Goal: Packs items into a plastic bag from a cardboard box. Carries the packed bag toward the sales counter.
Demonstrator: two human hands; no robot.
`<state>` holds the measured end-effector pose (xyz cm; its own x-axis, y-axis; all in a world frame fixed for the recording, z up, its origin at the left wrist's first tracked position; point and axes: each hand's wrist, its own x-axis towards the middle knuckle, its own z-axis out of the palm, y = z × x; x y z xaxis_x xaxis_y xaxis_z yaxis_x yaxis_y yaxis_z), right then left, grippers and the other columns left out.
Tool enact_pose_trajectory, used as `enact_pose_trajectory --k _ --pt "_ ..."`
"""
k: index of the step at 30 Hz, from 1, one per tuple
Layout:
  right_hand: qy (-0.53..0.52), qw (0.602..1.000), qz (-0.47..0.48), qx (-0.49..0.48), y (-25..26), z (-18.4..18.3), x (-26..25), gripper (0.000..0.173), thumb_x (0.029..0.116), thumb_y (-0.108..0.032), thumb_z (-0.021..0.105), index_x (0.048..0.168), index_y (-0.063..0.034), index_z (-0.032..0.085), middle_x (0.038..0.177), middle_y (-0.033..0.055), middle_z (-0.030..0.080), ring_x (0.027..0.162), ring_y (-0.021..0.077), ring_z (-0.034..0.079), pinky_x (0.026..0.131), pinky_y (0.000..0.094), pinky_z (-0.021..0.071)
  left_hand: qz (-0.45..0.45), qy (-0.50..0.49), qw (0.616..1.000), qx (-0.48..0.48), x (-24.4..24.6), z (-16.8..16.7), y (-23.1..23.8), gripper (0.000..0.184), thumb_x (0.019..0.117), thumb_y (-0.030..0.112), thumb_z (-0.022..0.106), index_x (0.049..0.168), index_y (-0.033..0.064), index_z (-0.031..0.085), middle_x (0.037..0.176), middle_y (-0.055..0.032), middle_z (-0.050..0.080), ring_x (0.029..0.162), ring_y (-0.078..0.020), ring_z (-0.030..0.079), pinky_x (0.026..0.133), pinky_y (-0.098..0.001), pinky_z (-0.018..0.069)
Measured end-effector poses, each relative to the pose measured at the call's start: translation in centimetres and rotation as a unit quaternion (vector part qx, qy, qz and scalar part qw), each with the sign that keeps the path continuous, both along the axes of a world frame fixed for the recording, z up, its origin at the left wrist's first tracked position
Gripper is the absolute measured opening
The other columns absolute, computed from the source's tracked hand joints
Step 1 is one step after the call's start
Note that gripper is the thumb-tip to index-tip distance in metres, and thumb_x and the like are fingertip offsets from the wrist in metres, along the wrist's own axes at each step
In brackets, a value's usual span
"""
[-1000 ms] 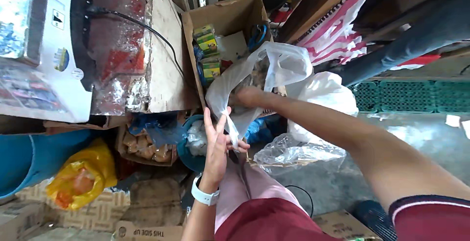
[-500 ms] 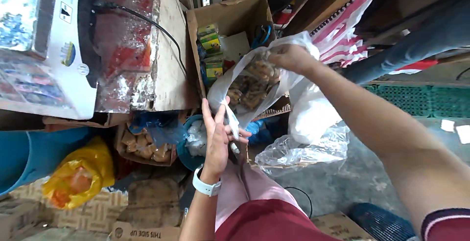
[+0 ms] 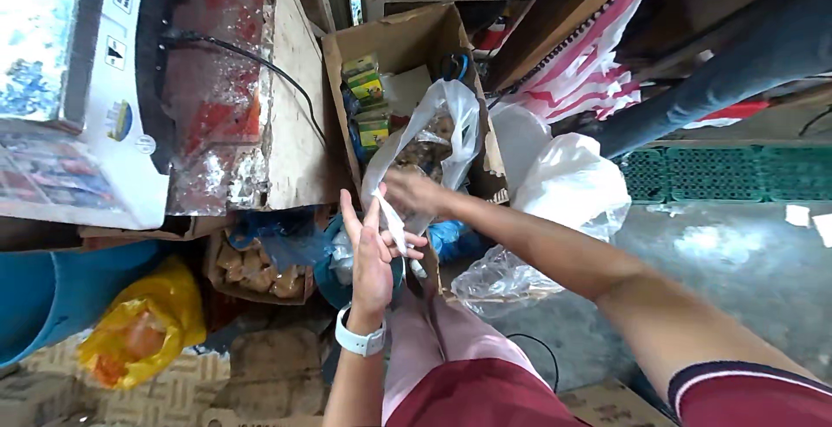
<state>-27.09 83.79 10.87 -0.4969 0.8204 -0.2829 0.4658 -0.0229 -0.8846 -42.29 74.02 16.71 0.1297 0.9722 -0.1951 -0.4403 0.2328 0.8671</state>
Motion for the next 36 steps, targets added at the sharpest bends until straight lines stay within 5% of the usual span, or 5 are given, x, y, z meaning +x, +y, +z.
enact_pose_trajectory --k 4,9,18,27,36 --pt "-0.269 0.957 -0.082 -0.074 5.7 -2.3 1.8 0.040 0.1070 -0.018 0.051 0.138 0.0056 0.057 0.136 0.0310 0.060 0.129 0.0470 0.057 0.109 0.0619 0.0422 -0.008 -0.009 1.000 0.007 0.3 0.3 0.0 0.109 0.0949 0.073 0.042 0.155 0.0145 -0.028 0.164 -0.0200 0.030 0.072 -0.0199 0.074 0.064 -0.0311 0.0649" --pt "-0.278 0.955 -0.098 -0.024 5.5 -15.4 3.0 0.047 0.1065 -0.028 0.053 0.141 0.0028 0.056 0.141 0.0301 0.056 0.135 0.0464 0.052 0.113 0.0624 0.0393 -0.016 -0.012 1.000 0.008 0.6 0.1 -0.3 0.117 0.0920 0.075 0.045 0.152 0.0112 -0.032 0.163 -0.0215 0.029 0.070 -0.0180 0.073 0.064 -0.0303 0.0648" --pt "-0.247 0.968 0.036 -0.004 2.2 -1.8 1.7 0.032 0.1005 -0.028 0.064 0.113 -0.0001 0.073 0.111 0.0257 0.071 0.109 0.0457 0.067 0.093 0.0668 0.0505 -0.010 -0.019 1.000 0.003 0.1 -0.1 -0.2 0.113 0.0940 0.072 0.046 0.154 0.0136 -0.030 0.164 -0.0203 0.028 0.070 -0.0177 0.073 0.063 -0.0297 0.0645" --pt "-0.422 0.906 -0.013 0.002 5.7 -6.4 8.6 0.053 0.1053 -0.014 0.054 0.154 -0.0017 0.040 0.151 0.0295 0.047 0.141 0.0467 0.045 0.114 0.0637 0.0373 -0.024 -0.012 1.000 -0.002 0.5 0.1 0.0 0.113 0.0940 0.074 0.044 0.154 0.0124 -0.030 0.163 -0.0209 0.028 0.072 -0.0172 0.073 0.064 -0.0300 0.0648" --pt "-0.283 0.947 -0.131 0.079 7.2 0.1 11.4 0.023 0.1019 -0.010 0.058 0.113 0.0048 0.073 0.113 0.0300 0.070 0.111 0.0503 0.065 0.098 0.0703 0.0466 -0.033 -0.020 0.999 0.003 0.5 0.0 0.2 0.112 0.0950 0.072 0.046 0.156 0.0135 -0.028 0.162 -0.0196 0.031 0.071 -0.0156 0.073 0.064 -0.0281 0.0644"
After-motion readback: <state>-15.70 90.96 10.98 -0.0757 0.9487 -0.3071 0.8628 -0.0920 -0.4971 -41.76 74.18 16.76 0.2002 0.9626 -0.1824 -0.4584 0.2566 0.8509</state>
